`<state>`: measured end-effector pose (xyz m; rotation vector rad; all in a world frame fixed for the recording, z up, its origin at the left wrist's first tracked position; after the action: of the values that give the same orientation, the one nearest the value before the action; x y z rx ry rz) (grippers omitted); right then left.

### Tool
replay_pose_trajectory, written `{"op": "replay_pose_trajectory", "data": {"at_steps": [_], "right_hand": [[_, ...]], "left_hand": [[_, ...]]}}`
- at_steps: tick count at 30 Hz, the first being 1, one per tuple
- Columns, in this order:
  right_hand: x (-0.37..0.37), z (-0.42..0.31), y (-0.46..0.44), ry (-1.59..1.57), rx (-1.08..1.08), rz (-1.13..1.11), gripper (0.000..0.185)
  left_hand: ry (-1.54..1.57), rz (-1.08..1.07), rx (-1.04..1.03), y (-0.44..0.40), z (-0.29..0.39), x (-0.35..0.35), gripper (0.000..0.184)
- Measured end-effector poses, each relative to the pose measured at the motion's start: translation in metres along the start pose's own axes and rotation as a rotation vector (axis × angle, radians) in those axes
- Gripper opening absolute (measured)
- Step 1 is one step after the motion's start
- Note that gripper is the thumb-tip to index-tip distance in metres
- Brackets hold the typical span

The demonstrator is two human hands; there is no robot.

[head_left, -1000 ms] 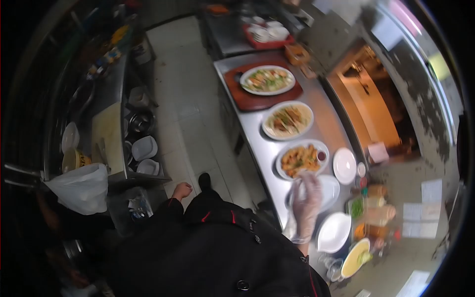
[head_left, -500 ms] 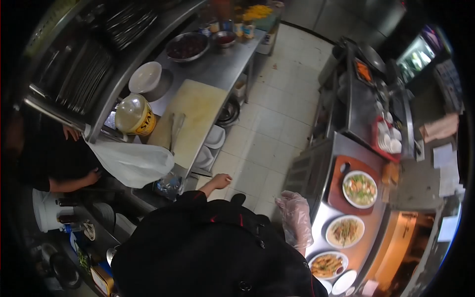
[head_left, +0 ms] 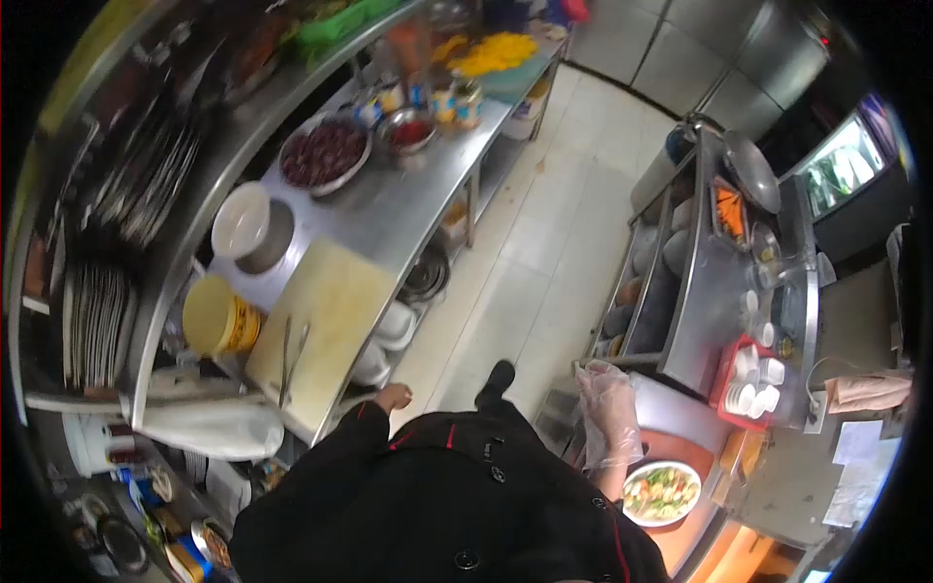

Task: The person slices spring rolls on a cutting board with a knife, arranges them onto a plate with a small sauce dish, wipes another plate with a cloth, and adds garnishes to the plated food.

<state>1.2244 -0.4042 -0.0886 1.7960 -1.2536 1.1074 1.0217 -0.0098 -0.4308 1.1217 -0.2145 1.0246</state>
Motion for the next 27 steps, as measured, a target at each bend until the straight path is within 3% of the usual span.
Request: {"op": "replay_pose_trajectory", "data": {"at_steps": [1,2,3,6,8,10,13,15,16,17,18,19,21,23,24,25,26,27], "right_hand": [[0.013,0.008,-0.025,-0.058,0.035,0.012,0.028],[0.026,0.016,-0.051,-0.114,0.075,0.027,0.028],[0.039,0.022,-0.077,-0.167,0.117,0.039,0.028],[0.074,0.02,-0.156,-0.186,0.169,0.017,0.031],[0.086,0.015,-0.206,-0.259,0.187,-0.012,0.032],[0.094,0.008,-0.26,-0.353,0.245,-0.032,0.034],[0.075,0.027,-0.343,-0.232,0.516,-0.023,0.032],[0.06,0.045,-0.392,-0.099,0.469,0.001,0.026],[0.051,0.053,-0.409,-0.042,0.434,0.0,0.023],[0.046,0.061,-0.423,-0.01,0.377,0.024,0.021],[0.047,0.072,-0.437,0.031,0.325,0.044,0.02],[0.05,0.085,-0.452,0.077,0.276,0.061,0.018],[0.046,0.119,-0.472,0.133,0.049,-0.062,0.017],[0.043,0.158,-0.501,0.206,-0.049,-0.097,0.015],[0.043,0.178,-0.512,0.25,-0.043,-0.085,0.014],[0.041,0.193,-0.515,0.282,-0.044,-0.085,0.013],[0.047,0.203,-0.526,0.227,-0.08,-0.069,0.013],[0.053,0.214,-0.543,0.166,-0.129,-0.06,0.013]], "left_hand": [[-0.169,-0.178,0.002,-0.044,-0.03,-0.004,0.033],[-0.168,-0.098,-0.046,-0.058,-0.033,0.01,0.033],[0.082,-0.035,0.181,-0.034,0.032,0.074,0.033],[0.263,0.216,0.08,-0.098,0.04,0.108,0.032],[0.539,0.285,0.079,-0.128,0.065,0.139,0.032],[0.623,0.303,0.04,-0.158,0.085,0.165,0.032],[0.663,0.267,0.059,-0.211,0.101,0.192,0.03],[0.727,0.104,0.259,-0.254,0.091,0.199,0.017],[0.599,-0.027,0.008,-0.277,0.081,0.212,0.014],[0.112,-0.13,-0.312,-0.291,0.094,0.237,0.01],[-0.366,-0.078,-0.632,-0.304,0.108,0.262,0.008],[0.126,-0.029,-0.621,-0.357,0.072,0.243,0.013],[0.399,-0.284,-0.446,-0.425,0.089,0.288,0.025],[0.358,0.06,-0.114,-0.435,0.217,0.383,0.035],[0.226,0.041,-0.139,-0.483,0.219,0.395,0.04],[0.147,0.228,-0.288,-0.53,0.217,0.398,0.042],[0.312,0.118,-0.316,-0.576,0.224,0.41,0.042],[0.054,0.103,-0.302,-0.564,0.296,0.471,0.041]]}}
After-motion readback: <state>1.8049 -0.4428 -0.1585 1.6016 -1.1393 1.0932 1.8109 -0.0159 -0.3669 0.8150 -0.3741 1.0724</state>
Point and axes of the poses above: each hand's wrist, its own y-axis away from the middle knuckle, its own x-axis out of the back of the hand, z = x × y, the point moved 1 cm from there along -y, towards the middle knuckle, and after that the axes turned 8 degrees about -x, right-handed, at the moved point
